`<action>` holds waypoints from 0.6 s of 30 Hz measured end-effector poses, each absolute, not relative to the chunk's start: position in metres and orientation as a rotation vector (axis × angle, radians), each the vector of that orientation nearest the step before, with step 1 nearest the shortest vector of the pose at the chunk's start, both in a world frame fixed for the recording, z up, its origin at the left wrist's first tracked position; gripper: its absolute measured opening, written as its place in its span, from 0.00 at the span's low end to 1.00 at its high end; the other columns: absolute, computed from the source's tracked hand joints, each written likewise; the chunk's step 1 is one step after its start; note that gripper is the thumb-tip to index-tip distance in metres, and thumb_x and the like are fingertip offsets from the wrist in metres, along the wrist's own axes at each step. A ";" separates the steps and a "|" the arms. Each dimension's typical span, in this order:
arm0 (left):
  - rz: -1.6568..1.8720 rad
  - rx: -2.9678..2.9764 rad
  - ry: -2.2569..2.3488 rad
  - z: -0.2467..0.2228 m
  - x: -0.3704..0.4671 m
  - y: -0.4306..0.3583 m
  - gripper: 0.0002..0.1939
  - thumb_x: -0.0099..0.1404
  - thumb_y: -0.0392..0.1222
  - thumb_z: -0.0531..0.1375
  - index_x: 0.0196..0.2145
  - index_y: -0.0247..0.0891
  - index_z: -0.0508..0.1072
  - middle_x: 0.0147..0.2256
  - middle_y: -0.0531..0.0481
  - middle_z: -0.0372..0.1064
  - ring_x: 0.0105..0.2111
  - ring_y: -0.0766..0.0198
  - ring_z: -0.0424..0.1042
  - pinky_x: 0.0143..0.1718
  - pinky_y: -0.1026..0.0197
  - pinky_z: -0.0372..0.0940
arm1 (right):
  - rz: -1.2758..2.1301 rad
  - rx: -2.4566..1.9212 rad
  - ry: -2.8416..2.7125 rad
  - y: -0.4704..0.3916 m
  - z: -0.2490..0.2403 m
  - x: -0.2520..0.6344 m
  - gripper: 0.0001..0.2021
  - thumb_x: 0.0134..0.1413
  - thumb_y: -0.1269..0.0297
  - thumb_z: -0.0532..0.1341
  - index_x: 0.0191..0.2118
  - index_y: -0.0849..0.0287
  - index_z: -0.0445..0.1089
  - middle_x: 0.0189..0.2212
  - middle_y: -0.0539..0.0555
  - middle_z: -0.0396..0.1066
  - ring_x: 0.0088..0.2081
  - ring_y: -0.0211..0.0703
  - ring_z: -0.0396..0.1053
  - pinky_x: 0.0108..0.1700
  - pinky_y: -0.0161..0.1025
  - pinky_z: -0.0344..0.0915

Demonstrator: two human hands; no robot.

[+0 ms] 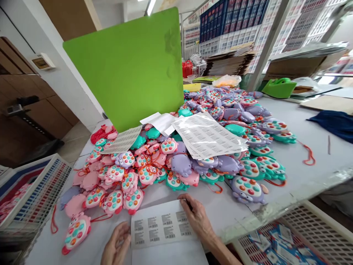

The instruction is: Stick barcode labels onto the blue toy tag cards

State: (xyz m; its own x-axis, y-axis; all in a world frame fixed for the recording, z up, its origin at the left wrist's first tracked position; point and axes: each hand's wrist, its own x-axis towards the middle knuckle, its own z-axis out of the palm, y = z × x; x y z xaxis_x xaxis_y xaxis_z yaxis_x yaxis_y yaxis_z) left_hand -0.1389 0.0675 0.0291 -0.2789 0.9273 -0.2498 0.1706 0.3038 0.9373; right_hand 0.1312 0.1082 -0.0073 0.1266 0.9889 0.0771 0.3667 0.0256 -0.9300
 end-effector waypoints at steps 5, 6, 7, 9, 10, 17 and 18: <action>1.141 0.951 1.607 0.023 -0.125 0.069 0.29 0.46 0.60 0.66 0.40 0.37 0.70 0.25 0.50 0.73 0.28 0.54 0.74 0.31 0.60 0.68 | 0.921 -1.507 -1.336 0.106 -0.005 0.136 0.19 0.56 0.49 0.50 0.33 0.59 0.69 0.17 0.46 0.60 0.20 0.37 0.58 0.21 0.32 0.56; 1.155 0.935 1.600 0.023 -0.122 0.069 0.30 0.46 0.60 0.66 0.42 0.37 0.69 0.24 0.51 0.72 0.26 0.55 0.74 0.30 0.60 0.68 | 0.927 -1.508 -1.331 0.106 -0.004 0.136 0.19 0.56 0.49 0.50 0.32 0.59 0.69 0.17 0.46 0.59 0.20 0.37 0.58 0.21 0.32 0.56; 1.174 0.917 1.593 0.023 -0.119 0.068 0.32 0.46 0.60 0.66 0.43 0.37 0.68 0.23 0.51 0.72 0.26 0.56 0.73 0.29 0.61 0.67 | 0.933 -1.508 -1.330 0.105 -0.004 0.135 0.19 0.56 0.49 0.50 0.32 0.59 0.69 0.17 0.46 0.59 0.20 0.36 0.57 0.21 0.32 0.56; 1.219 0.870 1.570 0.025 -0.115 0.067 0.35 0.45 0.58 0.67 0.48 0.39 0.66 0.25 0.52 0.73 0.27 0.57 0.73 0.29 0.63 0.67 | 0.942 -1.511 -1.331 0.105 -0.004 0.132 0.19 0.55 0.49 0.51 0.31 0.59 0.70 0.17 0.46 0.60 0.20 0.36 0.58 0.21 0.33 0.56; 1.240 0.837 1.552 0.027 -0.113 0.066 0.37 0.45 0.57 0.68 0.50 0.39 0.66 0.25 0.52 0.73 0.27 0.57 0.74 0.30 0.63 0.67 | 0.944 -1.517 -1.329 0.104 -0.004 0.131 0.19 0.55 0.49 0.51 0.31 0.59 0.70 0.17 0.46 0.61 0.19 0.36 0.58 0.21 0.33 0.56; 1.198 0.556 1.436 0.034 -0.114 0.065 0.31 0.38 0.48 0.73 0.41 0.38 0.73 0.27 0.49 0.76 0.30 0.53 0.75 0.31 0.60 0.69 | 0.899 -1.602 -1.237 0.075 0.003 0.150 0.20 0.54 0.48 0.54 0.41 0.59 0.70 0.37 0.58 0.74 0.33 0.45 0.72 0.33 0.36 0.68; 1.181 0.525 1.427 0.034 -0.115 0.065 0.29 0.37 0.47 0.73 0.39 0.37 0.74 0.27 0.49 0.76 0.30 0.53 0.75 0.30 0.60 0.69 | 0.915 -1.605 -1.224 0.069 0.005 0.154 0.20 0.53 0.48 0.54 0.40 0.59 0.71 0.36 0.58 0.75 0.33 0.45 0.72 0.33 0.36 0.69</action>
